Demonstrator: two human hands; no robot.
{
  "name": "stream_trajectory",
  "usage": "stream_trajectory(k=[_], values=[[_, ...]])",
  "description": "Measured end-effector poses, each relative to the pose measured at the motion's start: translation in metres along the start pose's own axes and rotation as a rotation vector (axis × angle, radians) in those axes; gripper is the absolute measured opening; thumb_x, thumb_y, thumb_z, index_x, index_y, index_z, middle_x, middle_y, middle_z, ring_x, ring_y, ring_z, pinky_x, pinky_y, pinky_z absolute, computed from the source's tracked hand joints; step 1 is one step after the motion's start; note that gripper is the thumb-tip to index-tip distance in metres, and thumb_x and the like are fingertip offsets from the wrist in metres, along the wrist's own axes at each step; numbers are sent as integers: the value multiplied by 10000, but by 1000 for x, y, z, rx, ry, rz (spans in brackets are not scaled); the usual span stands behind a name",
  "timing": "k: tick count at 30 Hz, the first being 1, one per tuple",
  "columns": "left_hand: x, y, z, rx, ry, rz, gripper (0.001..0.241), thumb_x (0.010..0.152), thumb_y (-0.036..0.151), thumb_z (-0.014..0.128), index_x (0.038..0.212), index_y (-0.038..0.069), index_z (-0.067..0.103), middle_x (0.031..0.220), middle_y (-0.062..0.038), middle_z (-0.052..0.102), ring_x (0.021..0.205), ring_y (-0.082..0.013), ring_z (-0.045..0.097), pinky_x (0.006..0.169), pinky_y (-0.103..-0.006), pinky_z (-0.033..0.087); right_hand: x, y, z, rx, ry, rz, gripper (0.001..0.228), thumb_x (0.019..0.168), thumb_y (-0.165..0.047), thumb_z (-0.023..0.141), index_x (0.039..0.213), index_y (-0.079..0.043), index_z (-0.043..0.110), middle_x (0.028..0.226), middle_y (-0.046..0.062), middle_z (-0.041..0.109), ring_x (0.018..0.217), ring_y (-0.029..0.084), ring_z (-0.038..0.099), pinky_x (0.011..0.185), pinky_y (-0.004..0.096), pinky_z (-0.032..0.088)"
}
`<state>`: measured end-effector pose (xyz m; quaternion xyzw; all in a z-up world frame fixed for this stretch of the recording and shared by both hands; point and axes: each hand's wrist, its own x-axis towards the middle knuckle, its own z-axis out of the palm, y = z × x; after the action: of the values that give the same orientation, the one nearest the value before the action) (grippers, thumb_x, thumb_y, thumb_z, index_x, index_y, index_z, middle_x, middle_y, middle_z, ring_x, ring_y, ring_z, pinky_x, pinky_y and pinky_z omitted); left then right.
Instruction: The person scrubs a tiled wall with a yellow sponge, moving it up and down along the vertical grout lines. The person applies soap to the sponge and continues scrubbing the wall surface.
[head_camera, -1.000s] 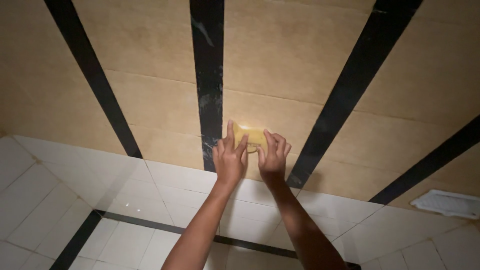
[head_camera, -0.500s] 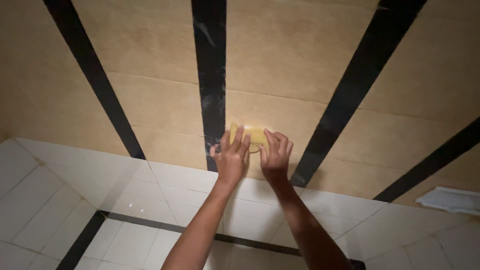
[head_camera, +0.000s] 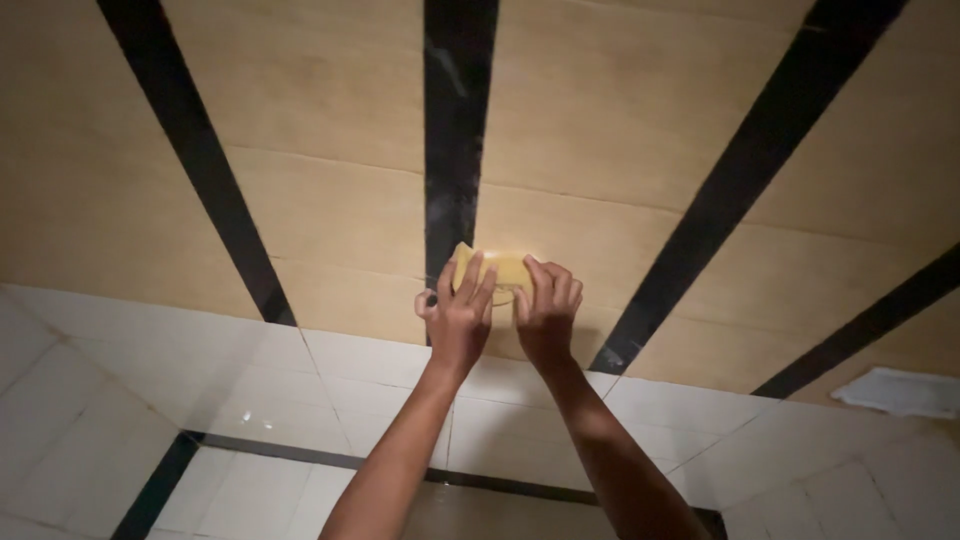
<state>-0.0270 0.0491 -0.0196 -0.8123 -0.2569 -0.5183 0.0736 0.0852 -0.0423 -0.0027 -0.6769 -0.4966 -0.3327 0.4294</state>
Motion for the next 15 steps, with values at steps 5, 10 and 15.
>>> stream_trajectory(k=[5, 10, 15], values=[[10, -35, -17, 10, 24, 30, 429, 872, 136, 740, 1290, 232, 713, 1477, 27, 597, 1378, -264, 504, 900, -556, 345, 9, -32, 22, -27, -15, 21, 613, 813, -46, 761, 1390, -78, 556, 1252, 164, 531, 1134, 366, 517, 990, 506, 411], [18, -81, -32, 74, 9, 35, 466, 848, 162, 731, 1305, 251, 698, 1471, 31, 602, 1371, -249, 501, 868, -562, 334, 18, -68, 52, -25, -6, 8, 630, 805, -48, 762, 1396, -89, 548, 1239, 166, 534, 1123, 374, 513, 966, 508, 406], [20, -128, -38, 101, 82, 72, 447, 884, 203, 712, 1326, 259, 676, 1490, 59, 595, 1363, -215, 490, 920, -515, 354, 20, -103, 82, -98, 19, -19, 590, 835, -41, 771, 1381, -124, 565, 1229, 157, 552, 1111, 356, 522, 957, 493, 441]])
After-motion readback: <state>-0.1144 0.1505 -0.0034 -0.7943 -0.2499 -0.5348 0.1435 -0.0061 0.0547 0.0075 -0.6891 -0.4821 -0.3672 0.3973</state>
